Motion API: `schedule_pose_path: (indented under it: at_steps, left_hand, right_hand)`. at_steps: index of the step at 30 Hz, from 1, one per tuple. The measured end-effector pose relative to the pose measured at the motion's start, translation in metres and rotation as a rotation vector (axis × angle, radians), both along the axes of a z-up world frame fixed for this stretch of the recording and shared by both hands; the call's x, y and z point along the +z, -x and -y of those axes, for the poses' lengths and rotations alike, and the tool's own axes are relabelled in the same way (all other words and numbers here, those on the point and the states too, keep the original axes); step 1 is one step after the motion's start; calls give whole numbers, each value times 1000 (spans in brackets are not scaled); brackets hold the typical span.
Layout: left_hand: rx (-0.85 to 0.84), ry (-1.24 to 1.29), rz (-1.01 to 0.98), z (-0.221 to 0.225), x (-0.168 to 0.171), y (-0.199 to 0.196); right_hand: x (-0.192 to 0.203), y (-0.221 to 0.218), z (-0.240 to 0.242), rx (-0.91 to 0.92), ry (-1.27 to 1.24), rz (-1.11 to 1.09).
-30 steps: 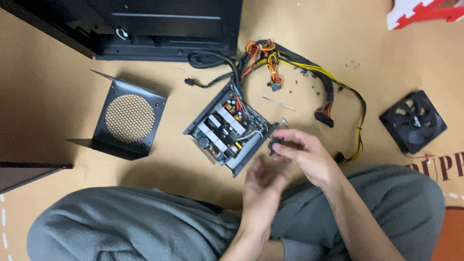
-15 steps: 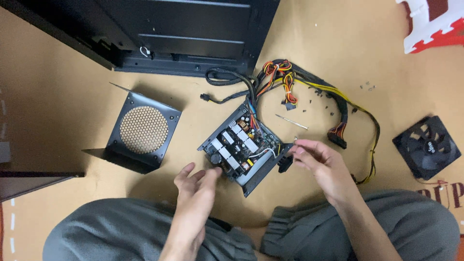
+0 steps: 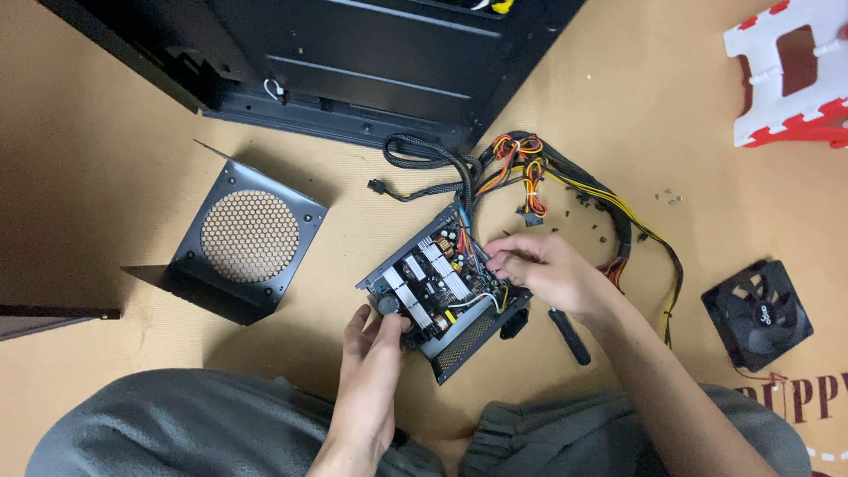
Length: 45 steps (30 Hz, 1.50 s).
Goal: Disassembling a computer power supply unit and cleaning a cooling fan with a brush.
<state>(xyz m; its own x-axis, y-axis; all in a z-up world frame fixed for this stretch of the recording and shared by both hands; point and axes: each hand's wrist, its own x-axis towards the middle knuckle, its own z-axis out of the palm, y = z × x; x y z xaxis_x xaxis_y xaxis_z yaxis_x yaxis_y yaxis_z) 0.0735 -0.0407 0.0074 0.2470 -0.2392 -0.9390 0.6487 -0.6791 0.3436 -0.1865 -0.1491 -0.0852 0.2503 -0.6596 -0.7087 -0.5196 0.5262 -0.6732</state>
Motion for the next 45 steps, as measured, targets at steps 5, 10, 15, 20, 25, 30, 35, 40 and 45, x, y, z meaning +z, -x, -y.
schedule_pose_path:
  at_steps: [5, 10, 15, 20, 25, 30, 35, 40, 45]
  left_hand:
    - [52, 23, -7, 6, 1, 0]
    - [-24, -3, 5, 11, 8, -4]
    - [-214, -28, 51, 12, 11, -7]
    - [-318, 16, 119, -3, -16, -11]
    - [-269, 39, 86, 1, -5, -10]
    - [-262, 13, 20, 2, 2, -14]
    - [-364, -45, 91, -1, 4, -13]
    - [-309, 22, 85, -20, -27, -7]
    - [-372, 67, 56, -22, -27, -5]
  right_hand:
    - [29, -28, 6, -50, -102, -137]
    - [18, -37, 0, -95, -117, -189]
    - [19, -44, -7, -6, 35, -258]
    - [29, -56, -6, 152, 109, -440]
    - [25, -54, -7, 204, 176, -447]
    - [36, -56, -3, -131, -148, -304]
    - [52, -60, 5, -50, -149, -352]
    - [49, -63, 7, 59, -114, -458]
    - [34, -60, 7, 163, -8, -521]
